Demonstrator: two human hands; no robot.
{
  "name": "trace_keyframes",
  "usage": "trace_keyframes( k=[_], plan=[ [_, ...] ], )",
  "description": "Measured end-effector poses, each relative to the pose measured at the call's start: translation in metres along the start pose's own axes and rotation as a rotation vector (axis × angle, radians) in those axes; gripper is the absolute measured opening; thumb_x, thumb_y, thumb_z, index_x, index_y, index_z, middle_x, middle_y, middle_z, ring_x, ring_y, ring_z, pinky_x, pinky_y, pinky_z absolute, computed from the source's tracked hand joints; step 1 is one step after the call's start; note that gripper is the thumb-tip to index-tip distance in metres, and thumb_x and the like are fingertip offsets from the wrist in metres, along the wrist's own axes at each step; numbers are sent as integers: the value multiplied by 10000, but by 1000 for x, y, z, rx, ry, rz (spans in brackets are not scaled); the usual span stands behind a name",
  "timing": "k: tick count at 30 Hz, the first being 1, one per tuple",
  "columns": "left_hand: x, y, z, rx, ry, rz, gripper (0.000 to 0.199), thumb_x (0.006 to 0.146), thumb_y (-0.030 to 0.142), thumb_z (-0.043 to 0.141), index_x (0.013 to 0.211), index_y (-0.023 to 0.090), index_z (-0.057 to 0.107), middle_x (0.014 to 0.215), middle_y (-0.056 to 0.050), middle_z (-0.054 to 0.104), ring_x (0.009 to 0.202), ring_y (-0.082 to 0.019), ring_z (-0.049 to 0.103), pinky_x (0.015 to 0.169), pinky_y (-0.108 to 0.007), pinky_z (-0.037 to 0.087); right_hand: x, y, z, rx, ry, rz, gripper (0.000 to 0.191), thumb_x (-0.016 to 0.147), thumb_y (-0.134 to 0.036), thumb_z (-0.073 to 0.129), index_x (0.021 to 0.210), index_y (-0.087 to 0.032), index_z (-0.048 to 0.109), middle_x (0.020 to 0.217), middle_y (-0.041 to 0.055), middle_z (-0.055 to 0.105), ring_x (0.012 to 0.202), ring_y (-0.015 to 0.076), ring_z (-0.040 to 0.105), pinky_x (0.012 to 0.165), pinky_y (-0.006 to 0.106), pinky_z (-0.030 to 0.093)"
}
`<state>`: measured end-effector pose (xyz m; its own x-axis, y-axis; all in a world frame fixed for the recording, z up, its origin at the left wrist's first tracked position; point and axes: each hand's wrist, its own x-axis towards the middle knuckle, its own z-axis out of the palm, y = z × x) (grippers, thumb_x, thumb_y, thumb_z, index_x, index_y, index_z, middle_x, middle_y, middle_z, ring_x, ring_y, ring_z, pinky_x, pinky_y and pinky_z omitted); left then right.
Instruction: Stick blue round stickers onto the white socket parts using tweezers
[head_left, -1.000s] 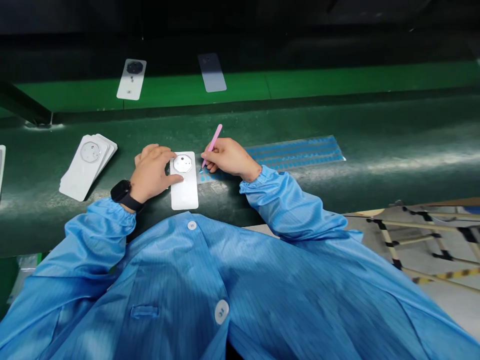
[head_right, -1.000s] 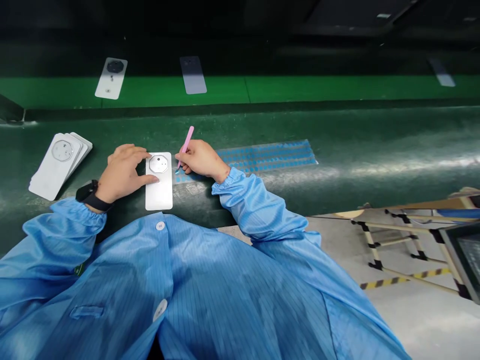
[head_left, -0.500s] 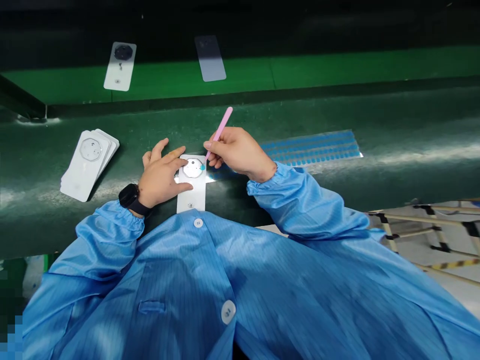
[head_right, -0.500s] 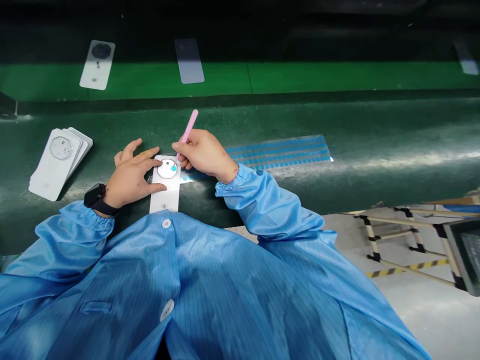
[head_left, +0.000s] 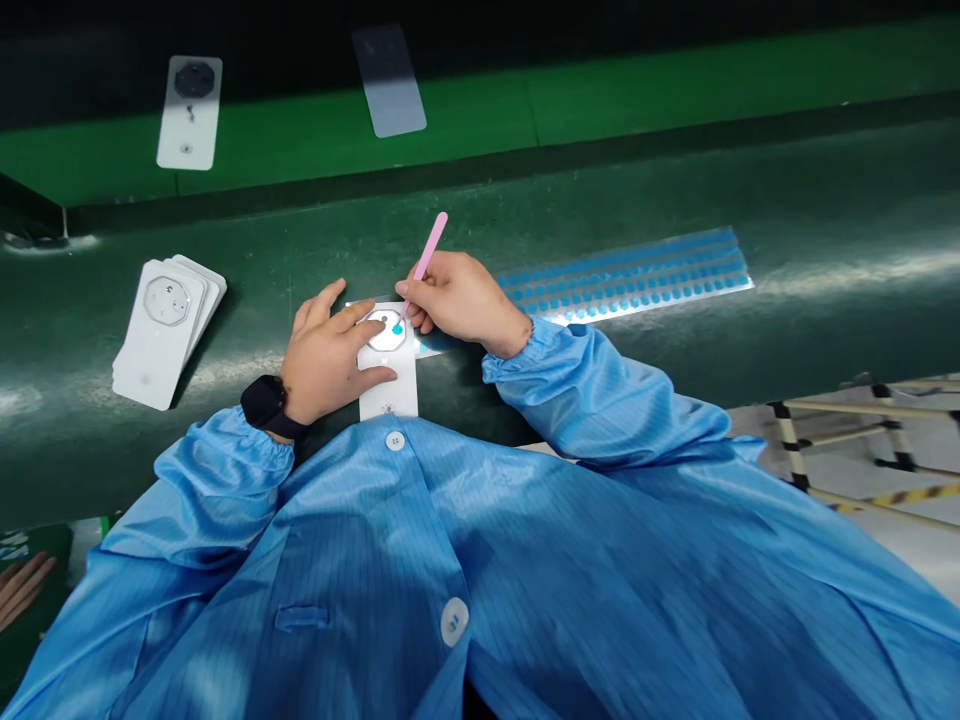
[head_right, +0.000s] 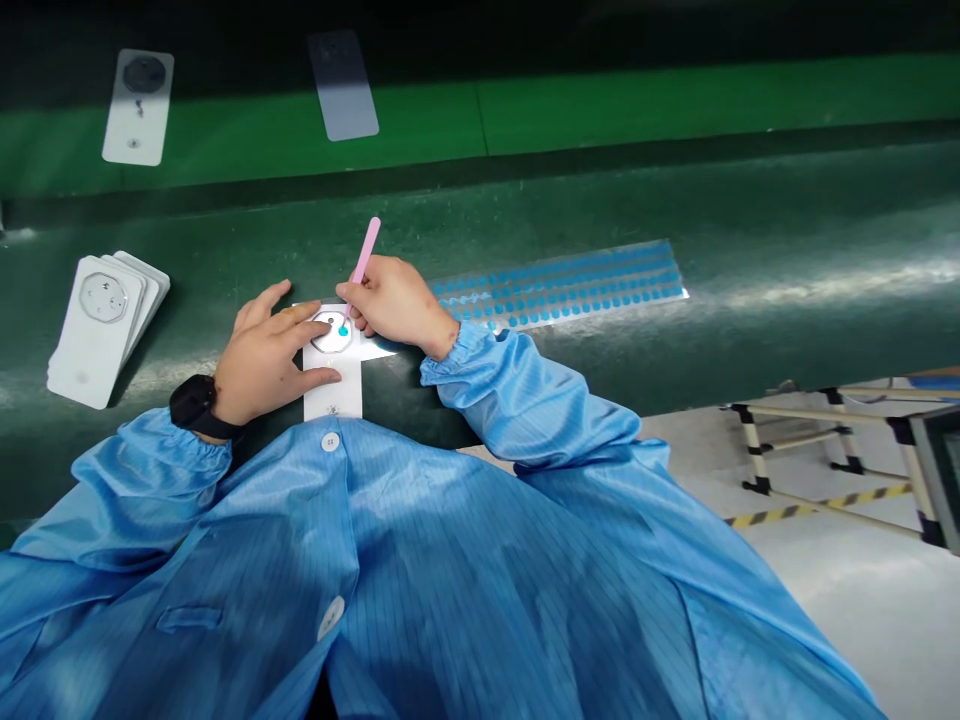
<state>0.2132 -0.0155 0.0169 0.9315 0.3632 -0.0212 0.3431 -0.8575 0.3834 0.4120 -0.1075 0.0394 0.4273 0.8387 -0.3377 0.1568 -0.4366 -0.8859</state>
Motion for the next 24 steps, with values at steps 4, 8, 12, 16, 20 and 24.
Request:
trace_keyframes(
  k=[4, 8, 12, 16, 20, 24],
  plan=[
    [0, -1, 0, -3, 6, -1, 547, 838, 475, 933, 1320, 235, 835, 1560, -166, 718, 1612, -539, 440, 1267, -769, 365, 0, 2, 2, -15, 10, -40, 315, 1024, -113, 698, 738, -208, 609, 656, 17, 734, 506, 128, 648, 465, 234, 520],
    [0, -1, 0, -5, 8, 2, 534, 843, 474, 929, 1313, 239, 835, 1556, -156, 723, 1598, -528, 465, 1263, -749, 376, 1, 4, 2, -32, 15, -38, 320, 1030, -112, 691, 734, -206, 612, 659, 23, 726, 510, 133, 649, 474, 244, 525],
    [0, -1, 0, -6, 12, 2, 522, 844, 480, 925, 1308, 257, 836, 1552, -141, 728, 1586, -521, 479, 1256, -746, 378, 1, 6, 2, -22, 23, -46, 308, 1037, -131, 695, 750, -207, 615, 668, 27, 727, 522, 137, 656, 484, 244, 529],
    [0, -1, 0, 2, 11, -3, 513, 848, 489, 921, 1299, 257, 841, 1546, -143, 731, 1580, -517, 484, 1256, -740, 380, 1, 7, 3, -25, 27, -53, 301, 1038, -137, 698, 759, -212, 613, 667, 23, 721, 529, 138, 661, 491, 246, 532],
    [0, -2, 1, -6, 16, -3, 503, 850, 499, 915, 1287, 261, 844, 1542, -137, 732, 1577, -513, 483, 1262, -734, 374, 0, 9, 2, -32, 29, -49, 296, 1038, -152, 704, 765, -213, 607, 660, 15, 707, 534, 138, 665, 502, 247, 545],
    [0, -3, 2, -10, 31, 3, 491, 844, 516, 917, 1273, 288, 845, 1534, -112, 736, 1568, -507, 488, 1257, -730, 380, 1, 12, 2, -26, 23, -66, 274, 1035, -200, 735, 785, -213, 622, 669, 12, 709, 550, 139, 676, 518, 246, 562]
  ],
)
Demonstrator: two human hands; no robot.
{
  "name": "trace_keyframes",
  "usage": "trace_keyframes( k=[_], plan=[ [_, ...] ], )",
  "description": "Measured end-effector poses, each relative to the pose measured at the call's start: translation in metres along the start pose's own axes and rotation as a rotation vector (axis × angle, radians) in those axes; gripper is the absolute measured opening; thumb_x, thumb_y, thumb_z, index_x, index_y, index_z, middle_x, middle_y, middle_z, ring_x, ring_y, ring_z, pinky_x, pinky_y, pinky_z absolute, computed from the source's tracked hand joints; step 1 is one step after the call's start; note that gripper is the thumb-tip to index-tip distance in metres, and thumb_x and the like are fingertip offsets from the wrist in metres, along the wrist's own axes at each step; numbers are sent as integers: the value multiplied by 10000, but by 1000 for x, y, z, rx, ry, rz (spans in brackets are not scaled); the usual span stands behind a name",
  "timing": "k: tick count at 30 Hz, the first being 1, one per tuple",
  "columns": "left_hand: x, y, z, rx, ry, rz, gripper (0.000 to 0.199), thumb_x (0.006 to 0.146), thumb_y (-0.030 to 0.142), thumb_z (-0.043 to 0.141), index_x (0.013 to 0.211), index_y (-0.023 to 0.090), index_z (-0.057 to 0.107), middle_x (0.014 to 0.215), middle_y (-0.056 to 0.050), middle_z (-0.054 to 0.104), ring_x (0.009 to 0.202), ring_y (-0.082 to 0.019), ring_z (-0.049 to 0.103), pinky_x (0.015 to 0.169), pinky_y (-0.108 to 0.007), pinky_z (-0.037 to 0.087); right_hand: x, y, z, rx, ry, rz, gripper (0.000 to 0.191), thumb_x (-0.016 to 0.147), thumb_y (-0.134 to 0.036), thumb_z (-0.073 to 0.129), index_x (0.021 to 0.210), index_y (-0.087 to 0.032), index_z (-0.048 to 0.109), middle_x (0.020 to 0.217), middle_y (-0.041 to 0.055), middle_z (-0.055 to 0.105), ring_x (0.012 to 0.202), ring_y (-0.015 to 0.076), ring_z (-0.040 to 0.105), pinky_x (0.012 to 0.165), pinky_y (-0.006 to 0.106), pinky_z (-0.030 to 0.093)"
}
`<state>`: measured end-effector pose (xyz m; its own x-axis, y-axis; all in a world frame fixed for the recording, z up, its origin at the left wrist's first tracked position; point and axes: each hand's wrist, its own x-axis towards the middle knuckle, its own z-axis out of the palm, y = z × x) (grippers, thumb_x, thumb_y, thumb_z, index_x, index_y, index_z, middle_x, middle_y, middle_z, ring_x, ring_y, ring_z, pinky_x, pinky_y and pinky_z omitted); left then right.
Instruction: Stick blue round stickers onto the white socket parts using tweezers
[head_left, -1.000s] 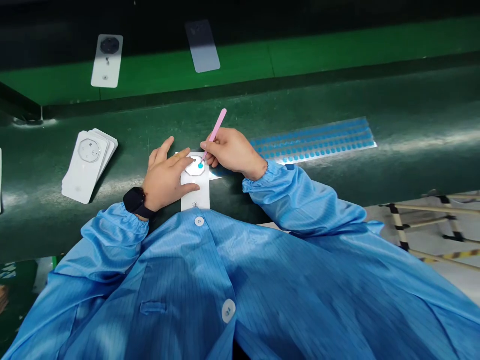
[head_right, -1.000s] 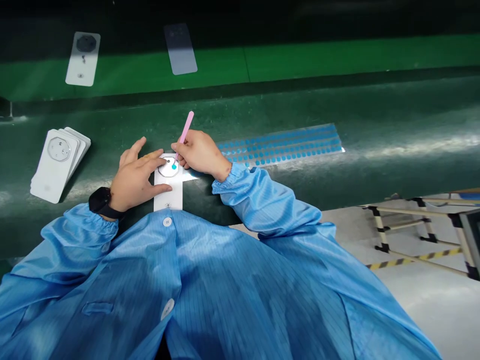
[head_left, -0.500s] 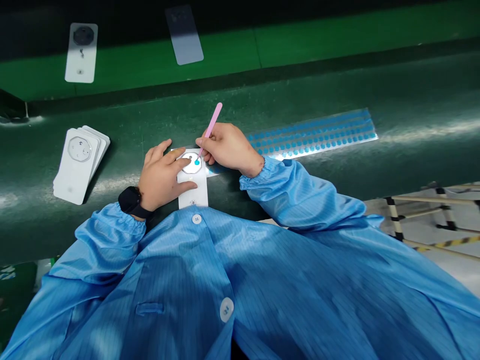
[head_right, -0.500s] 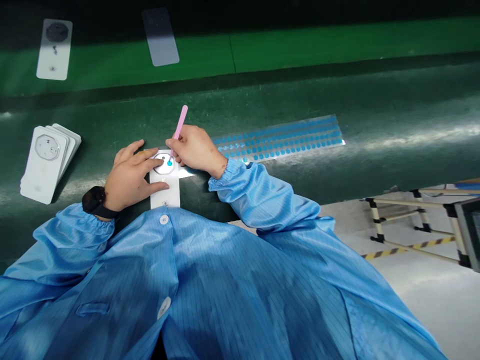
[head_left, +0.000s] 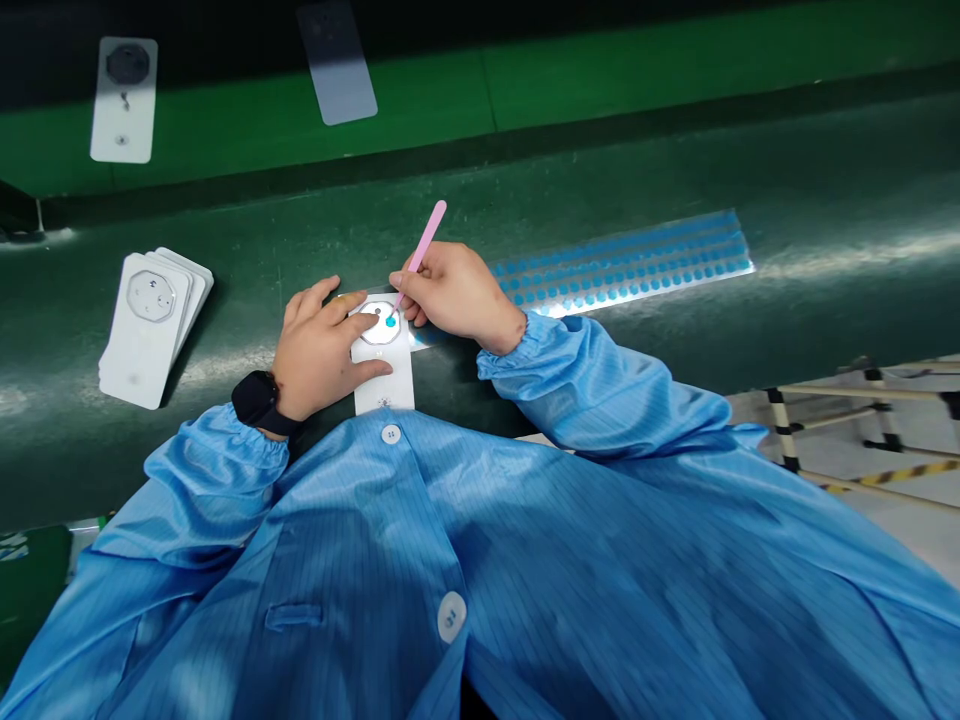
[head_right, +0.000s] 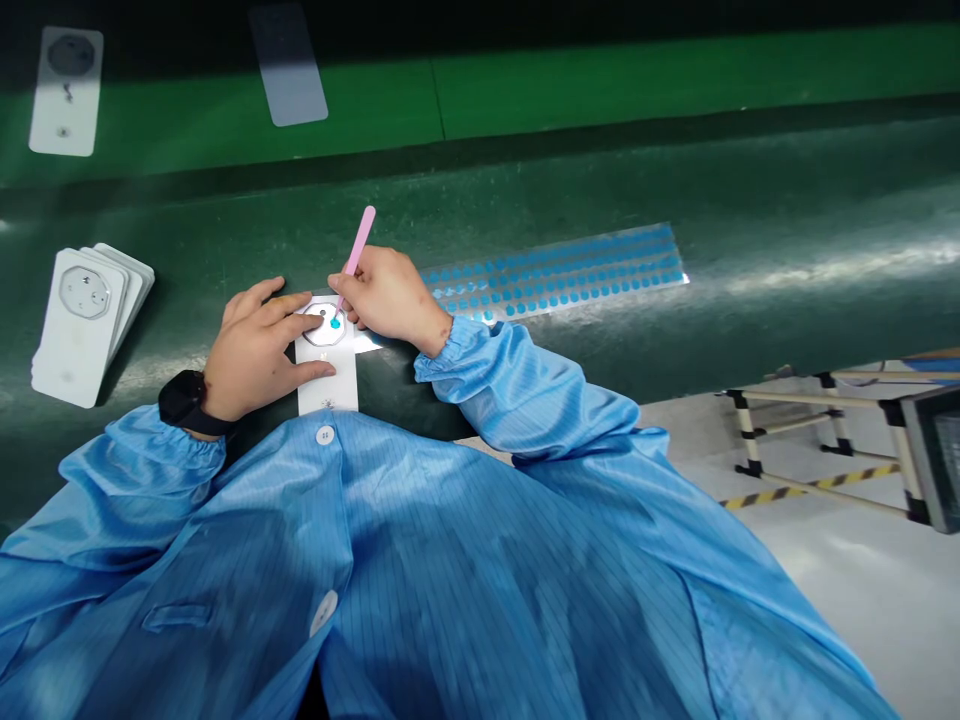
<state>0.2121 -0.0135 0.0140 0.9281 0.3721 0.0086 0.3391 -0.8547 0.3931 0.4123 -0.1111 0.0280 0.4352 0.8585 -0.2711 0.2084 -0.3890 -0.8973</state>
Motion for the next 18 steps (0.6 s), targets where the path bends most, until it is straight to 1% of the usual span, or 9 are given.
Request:
trace_keyframes(
  k=[4, 7, 14, 18],
  plan=[
    [0, 1, -1, 9, -8, -10, 509, 840, 515, 922, 1273, 258, 845, 1540, -131, 731, 1573, -508, 488, 1267, -721, 379, 0, -1, 0, -15, 8, 3, 275, 1038, -165, 709, 781, -212, 622, 670, 11, 710, 548, 139, 675, 535, 251, 564],
    [1, 2, -1, 8, -16, -16, 505, 841, 503, 924, 1276, 257, 845, 1544, -137, 728, 1580, -514, 481, 1270, -727, 369, -1, -2, 1, -20, 10, 10, 283, 1040, -157, 701, 775, -214, 617, 661, 8, 701, 545, 141, 666, 549, 263, 566],
    [0, 1, 0, 16, -4, -11, 499, 843, 524, 919, 1270, 277, 843, 1533, -127, 731, 1567, -509, 485, 1258, -732, 379, -1, -4, 1, -32, 6, 16, 278, 1038, -152, 711, 779, -207, 625, 695, 26, 696, 639, 181, 707, 733, 344, 631],
    [0, 1, 0, 11, -7, -9, 500, 842, 521, 921, 1265, 265, 845, 1530, -138, 730, 1568, -513, 482, 1261, -735, 374, 0, -2, 1, -47, 12, -8, 263, 1030, -157, 715, 786, -207, 630, 700, 23, 699, 665, 181, 713, 754, 334, 630]
  ],
)
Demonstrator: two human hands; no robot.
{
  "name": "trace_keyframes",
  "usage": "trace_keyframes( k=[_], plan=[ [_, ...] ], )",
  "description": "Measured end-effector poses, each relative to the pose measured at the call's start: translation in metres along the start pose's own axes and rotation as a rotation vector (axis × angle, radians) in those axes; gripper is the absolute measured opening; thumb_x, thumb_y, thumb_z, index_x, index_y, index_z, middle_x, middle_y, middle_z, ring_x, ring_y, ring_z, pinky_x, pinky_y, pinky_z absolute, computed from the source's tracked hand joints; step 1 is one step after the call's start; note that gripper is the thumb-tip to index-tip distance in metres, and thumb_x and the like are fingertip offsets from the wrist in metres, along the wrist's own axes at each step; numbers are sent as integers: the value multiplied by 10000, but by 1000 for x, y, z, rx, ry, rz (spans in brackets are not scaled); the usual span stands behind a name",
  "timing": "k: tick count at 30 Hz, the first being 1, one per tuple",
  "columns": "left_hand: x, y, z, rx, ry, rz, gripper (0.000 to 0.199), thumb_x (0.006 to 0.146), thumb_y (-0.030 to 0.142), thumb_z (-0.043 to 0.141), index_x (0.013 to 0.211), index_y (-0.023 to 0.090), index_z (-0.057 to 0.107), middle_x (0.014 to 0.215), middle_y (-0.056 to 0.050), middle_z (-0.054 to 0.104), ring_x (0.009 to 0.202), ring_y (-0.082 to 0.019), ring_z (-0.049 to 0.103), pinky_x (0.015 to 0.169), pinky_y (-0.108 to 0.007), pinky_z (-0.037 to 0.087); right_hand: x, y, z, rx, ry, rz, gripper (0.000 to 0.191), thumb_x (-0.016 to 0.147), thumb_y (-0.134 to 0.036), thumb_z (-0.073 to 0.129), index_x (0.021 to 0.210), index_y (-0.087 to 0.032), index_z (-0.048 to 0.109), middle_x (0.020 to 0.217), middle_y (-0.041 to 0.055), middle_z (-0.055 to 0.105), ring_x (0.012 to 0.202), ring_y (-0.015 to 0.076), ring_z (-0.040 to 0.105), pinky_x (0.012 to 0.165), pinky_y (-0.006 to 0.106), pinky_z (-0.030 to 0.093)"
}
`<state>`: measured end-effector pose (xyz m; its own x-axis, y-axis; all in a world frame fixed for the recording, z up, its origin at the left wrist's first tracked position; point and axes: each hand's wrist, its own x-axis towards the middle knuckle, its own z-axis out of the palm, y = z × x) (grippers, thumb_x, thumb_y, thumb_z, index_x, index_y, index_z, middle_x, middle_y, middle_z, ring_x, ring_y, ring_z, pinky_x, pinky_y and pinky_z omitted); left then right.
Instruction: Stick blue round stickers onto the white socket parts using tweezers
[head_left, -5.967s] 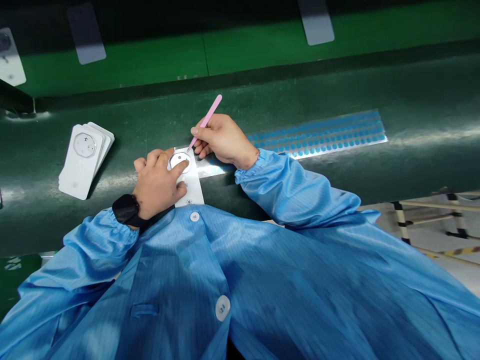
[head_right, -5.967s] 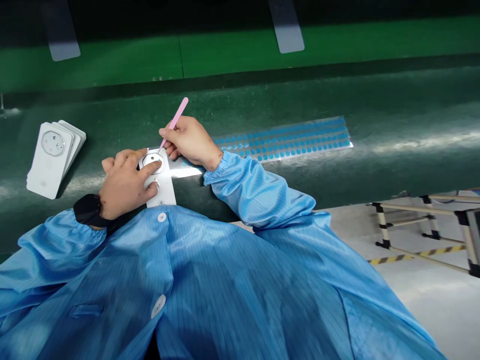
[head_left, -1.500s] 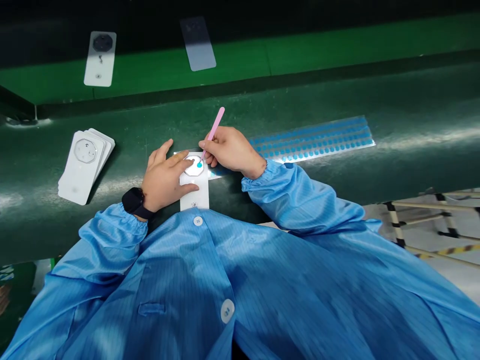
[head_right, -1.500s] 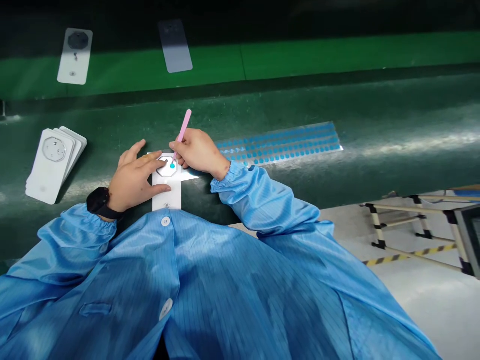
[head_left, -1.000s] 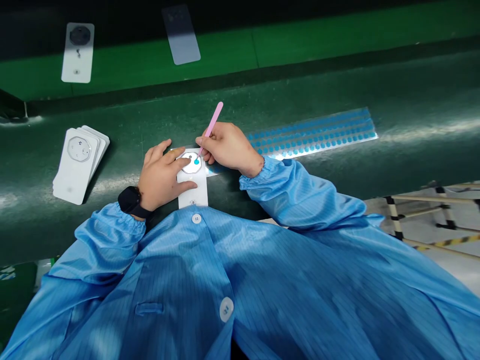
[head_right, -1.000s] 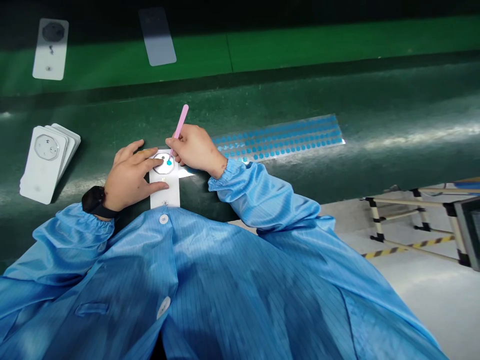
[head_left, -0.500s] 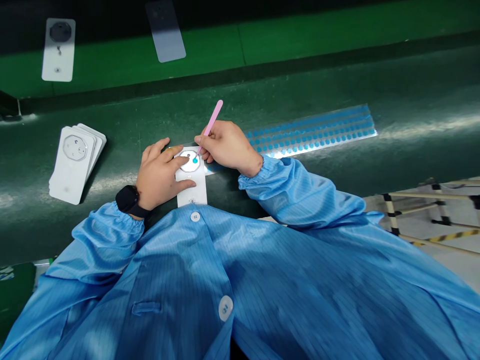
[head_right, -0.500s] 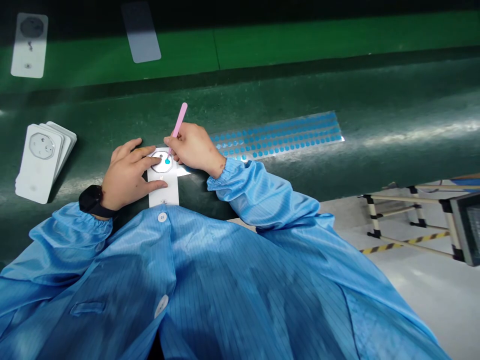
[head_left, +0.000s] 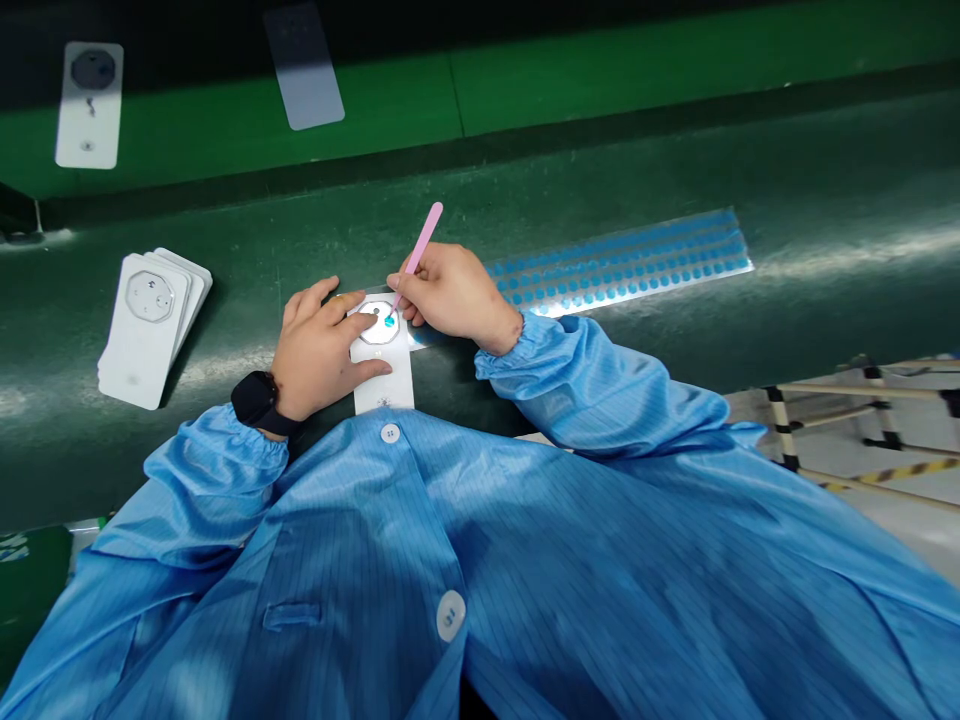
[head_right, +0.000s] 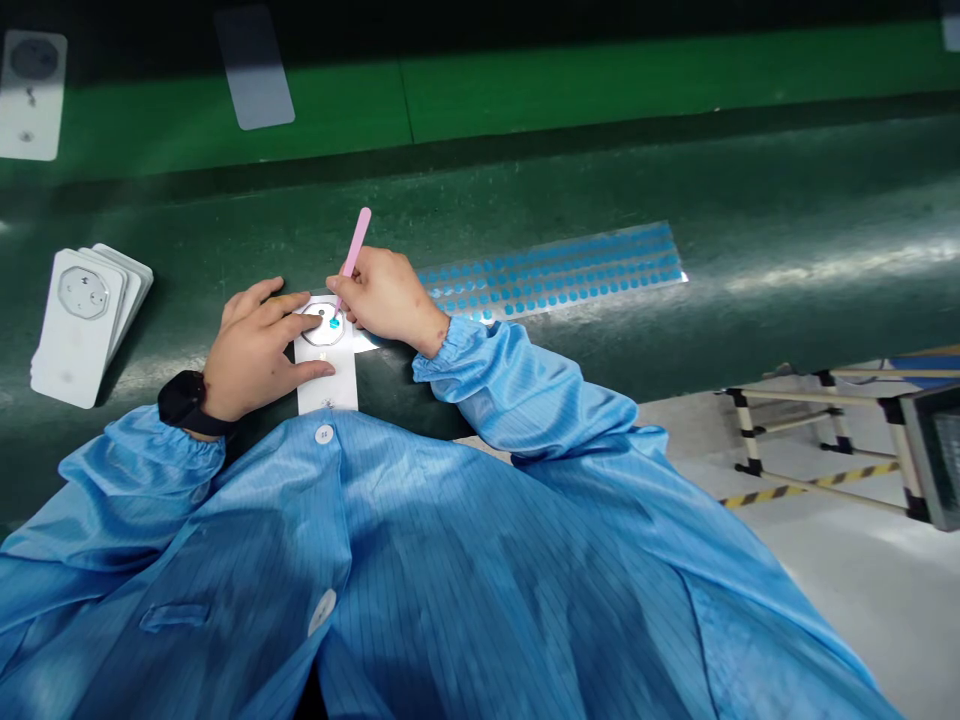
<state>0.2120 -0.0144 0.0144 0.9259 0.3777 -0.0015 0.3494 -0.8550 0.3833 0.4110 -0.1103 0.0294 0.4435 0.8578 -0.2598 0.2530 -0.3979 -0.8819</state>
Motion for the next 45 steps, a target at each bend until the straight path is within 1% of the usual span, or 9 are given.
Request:
trace_keyframes(
  k=[5, 12, 21, 23, 27, 30, 35, 39, 45],
  plan=[
    [0, 0, -1, 1, -9, 7, 500, 842, 519, 923, 1255, 247, 845, 1533, -151, 728, 1569, -513, 489, 1264, -725, 370, 2, 6, 1, 2, 9, -29, 236, 1014, -198, 752, 807, -212, 639, 689, 18, 697, 714, 188, 726, 733, 304, 627],
    [0, 1, -3, 20, -25, 33, 400, 883, 494, 890, 1235, 305, 859, 1547, -130, 702, 1572, -503, 471, 1251, -731, 376, 1, 5, 1, -7, 11, -23, 229, 1016, -193, 726, 810, -215, 628, 712, 30, 716, 746, 206, 743, 760, 324, 632],
    [3, 21, -19, 110, -144, -25, 409, 921, 399, 864, 1327, 352, 848, 1608, -146, 643, 1602, -528, 420, 1196, -751, 385, 4, 14, 3, -29, 33, -125, 179, 991, -200, 730, 836, -197, 641, 696, 15, 714, 803, 222, 786, 812, 330, 658],
    [3, 24, -22, 126, -160, -45, 416, 928, 388, 858, 1343, 362, 840, 1623, -144, 630, 1605, -523, 416, 1182, -741, 394, 4, 14, 3, 1, 34, -123, 179, 989, -200, 738, 836, -193, 646, 696, 19, 719, 761, 218, 781, 781, 334, 671],
    [5, 27, -24, 153, -191, -74, 464, 929, 385, 866, 1389, 347, 818, 1638, -167, 611, 1602, -526, 415, 1164, -729, 394, 7, 11, 1, 154, 0, -28, 217, 1024, -212, 733, 832, -199, 633, 666, 17, 711, 607, 180, 733, 646, 301, 669],
    [7, 28, -26, 170, -206, -80, 468, 927, 395, 874, 1389, 352, 816, 1635, -171, 609, 1590, -532, 414, 1135, -731, 387, 9, 9, 1, 272, -5, 2, 221, 1034, -182, 723, 837, -199, 626, 647, 3, 698, 557, 147, 703, 558, 238, 632],
    [11, 31, -31, 191, -234, -77, 450, 919, 383, 888, 1364, 336, 832, 1615, -190, 619, 1553, -540, 447, 1103, -721, 392, 11, 8, 2, 318, -6, -1, 257, 1030, -149, 737, 811, -202, 614, 602, -15, 668, 493, 124, 661, 444, 185, 551],
    [11, 30, -31, 205, -227, -75, 462, 924, 381, 886, 1378, 324, 829, 1619, -209, 612, 1533, -545, 463, 1081, -723, 405, 10, 6, 2, 337, -13, -17, 263, 1014, -143, 764, 801, -200, 621, 594, -16, 668, 484, 114, 655, 416, 166, 525],
    [10, 21, -26, 185, -182, -39, 380, 905, 377, 909, 1280, 321, 873, 1583, -198, 646, 1502, -524, 499, 1088, -716, 415, 9, 1, 1, 300, -24, 20, 260, 1027, -98, 718, 801, -183, 623, 613, -2, 683, 496, 111, 658, 443, 167, 538]
  ],
)
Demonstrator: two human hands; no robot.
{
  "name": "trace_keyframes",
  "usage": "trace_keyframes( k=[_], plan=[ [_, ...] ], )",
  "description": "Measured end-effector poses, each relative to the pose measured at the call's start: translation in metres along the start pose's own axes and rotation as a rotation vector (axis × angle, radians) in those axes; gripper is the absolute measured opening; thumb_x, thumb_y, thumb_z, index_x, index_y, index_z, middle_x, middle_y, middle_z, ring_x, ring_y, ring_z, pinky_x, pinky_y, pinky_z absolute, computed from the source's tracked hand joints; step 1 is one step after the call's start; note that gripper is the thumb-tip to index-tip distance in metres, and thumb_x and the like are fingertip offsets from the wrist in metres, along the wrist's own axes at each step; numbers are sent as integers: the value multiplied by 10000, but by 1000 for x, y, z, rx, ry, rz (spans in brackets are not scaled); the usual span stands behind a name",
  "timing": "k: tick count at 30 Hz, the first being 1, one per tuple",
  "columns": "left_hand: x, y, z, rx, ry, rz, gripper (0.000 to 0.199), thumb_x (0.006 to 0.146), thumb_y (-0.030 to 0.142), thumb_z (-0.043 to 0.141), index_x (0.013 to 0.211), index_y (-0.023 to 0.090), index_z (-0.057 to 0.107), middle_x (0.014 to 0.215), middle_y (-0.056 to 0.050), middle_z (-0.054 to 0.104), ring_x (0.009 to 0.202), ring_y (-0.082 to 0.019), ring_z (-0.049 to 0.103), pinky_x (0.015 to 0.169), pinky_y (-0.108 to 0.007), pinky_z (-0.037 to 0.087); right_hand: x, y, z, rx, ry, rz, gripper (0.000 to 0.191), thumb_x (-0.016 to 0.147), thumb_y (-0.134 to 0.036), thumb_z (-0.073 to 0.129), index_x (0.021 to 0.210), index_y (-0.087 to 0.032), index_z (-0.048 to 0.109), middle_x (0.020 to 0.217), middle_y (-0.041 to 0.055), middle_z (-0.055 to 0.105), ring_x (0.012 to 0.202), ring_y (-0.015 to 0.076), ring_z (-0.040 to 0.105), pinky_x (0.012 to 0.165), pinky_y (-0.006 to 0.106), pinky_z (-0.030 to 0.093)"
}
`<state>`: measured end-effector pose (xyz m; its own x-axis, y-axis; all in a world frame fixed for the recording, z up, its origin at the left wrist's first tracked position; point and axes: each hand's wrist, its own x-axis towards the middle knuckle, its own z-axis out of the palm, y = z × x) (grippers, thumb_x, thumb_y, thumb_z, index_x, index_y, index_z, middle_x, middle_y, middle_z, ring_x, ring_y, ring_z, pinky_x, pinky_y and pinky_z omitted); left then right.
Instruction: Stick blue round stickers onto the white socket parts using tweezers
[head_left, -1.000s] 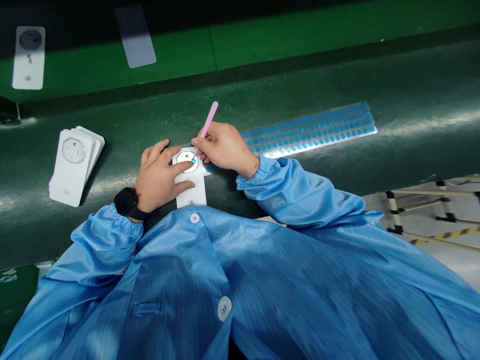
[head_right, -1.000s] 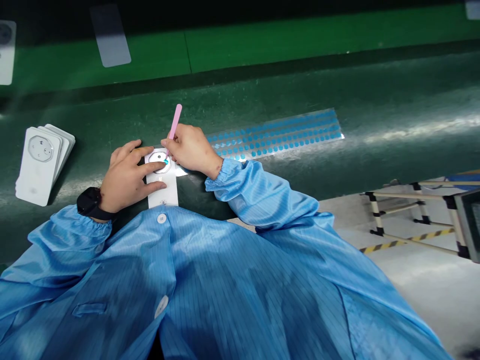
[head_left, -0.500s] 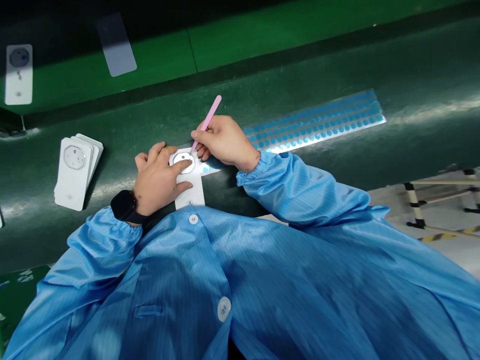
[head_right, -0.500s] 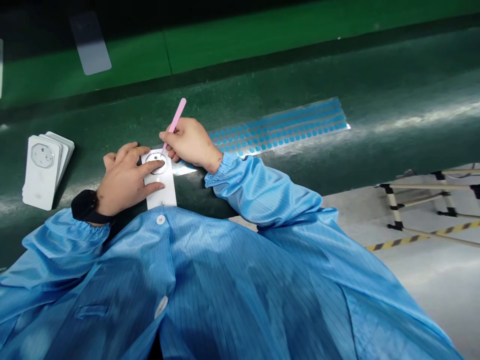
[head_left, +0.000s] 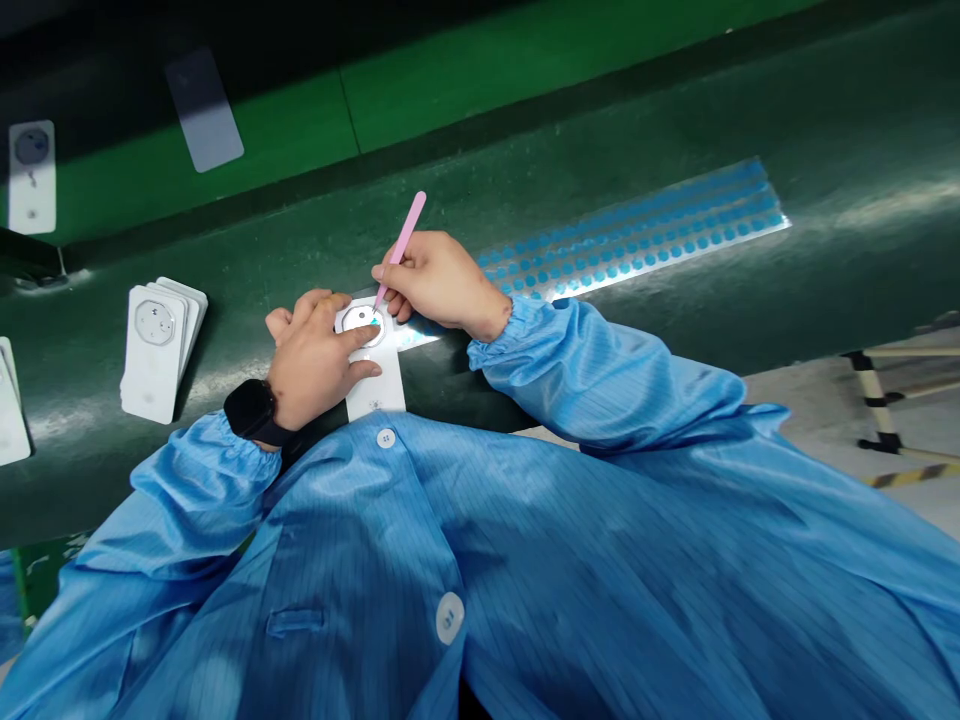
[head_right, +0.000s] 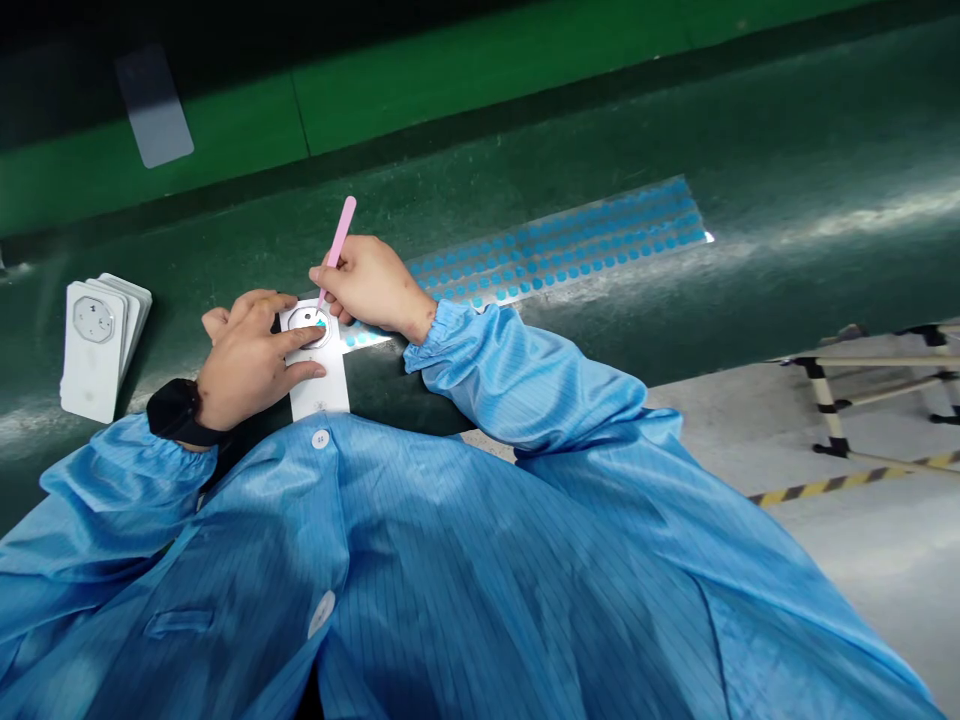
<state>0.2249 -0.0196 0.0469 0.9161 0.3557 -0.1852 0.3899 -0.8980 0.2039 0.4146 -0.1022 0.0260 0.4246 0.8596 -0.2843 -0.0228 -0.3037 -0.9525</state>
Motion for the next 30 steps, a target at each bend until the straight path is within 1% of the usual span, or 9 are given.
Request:
trace_keyframes(
  k=[4, 8, 13, 16, 20, 24, 27, 30],
  plan=[
    [0, -4, 2, -25, 17, 16, 343, 887, 353, 923, 1225, 316, 879, 1565, -171, 661, 1488, -497, 515, 1128, -704, 415, 1, 1, 0, 11, -14, -25, 246, 1008, -132, 762, 807, -189, 632, 608, -6, 677, 519, 130, 682, 484, 190, 584],
    [2, -3, 3, -39, 15, 6, 337, 875, 322, 922, 1207, 316, 863, 1573, -154, 651, 1487, -483, 505, 1122, -690, 425, 2, 3, -1, -14, -15, -41, 260, 1019, -130, 722, 780, -187, 638, 627, 9, 699, 533, 145, 696, 501, 216, 607],
    [4, 2, 1, -51, -23, -37, 392, 861, 285, 915, 1245, 283, 838, 1603, -164, 611, 1510, -483, 467, 1136, -667, 432, 4, 5, -1, -52, -30, -65, 252, 1020, -131, 691, 776, -179, 655, 645, 21, 725, 530, 143, 696, 505, 214, 613],
    [5, 2, 2, -61, -27, -43, 370, 866, 299, 902, 1230, 290, 840, 1647, -144, 569, 1522, -480, 435, 1160, -669, 412, 5, 6, -1, -49, -34, -77, 219, 1015, -146, 708, 801, -175, 669, 640, 13, 725, 525, 140, 694, 518, 216, 625],
    [4, -2, 6, -70, -11, -55, 362, 862, 340, 895, 1219, 308, 841, 1640, -117, 566, 1512, -472, 418, 1189, -666, 382, 5, 5, -1, -34, -32, -59, 215, 1002, -151, 741, 803, -180, 662, 626, 8, 709, 523, 145, 691, 530, 231, 635],
    [2, -2, 7, -82, 25, -60, 418, 864, 340, 875, 1279, 321, 825, 1665, -130, 545, 1498, -469, 417, 1184, -660, 366, 3, 3, 0, -1, -28, -54, 248, 1006, -162, 748, 783, -195, 647, 602, 7, 688, 507, 147, 673, 481, 221, 595],
    [0, -1, 6, -95, 27, -75, 382, 876, 349, 858, 1256, 320, 838, 1653, -127, 554, 1498, -466, 413, 1182, -650, 354, 3, 1, 0, 52, -19, -31, 231, 1003, -148, 758, 809, -200, 646, 603, 5, 679, 507, 149, 666, 482, 224, 593],
    [-1, -2, 5, -113, 25, -67, 341, 885, 370, 847, 1222, 321, 842, 1602, -111, 587, 1495, -457, 410, 1172, -643, 356, 4, 0, 1, 96, -6, 25, 205, 1018, -125, 733, 850, -201, 646, 609, 6, 677, 528, 161, 678, 488, 234, 601]
  ],
)
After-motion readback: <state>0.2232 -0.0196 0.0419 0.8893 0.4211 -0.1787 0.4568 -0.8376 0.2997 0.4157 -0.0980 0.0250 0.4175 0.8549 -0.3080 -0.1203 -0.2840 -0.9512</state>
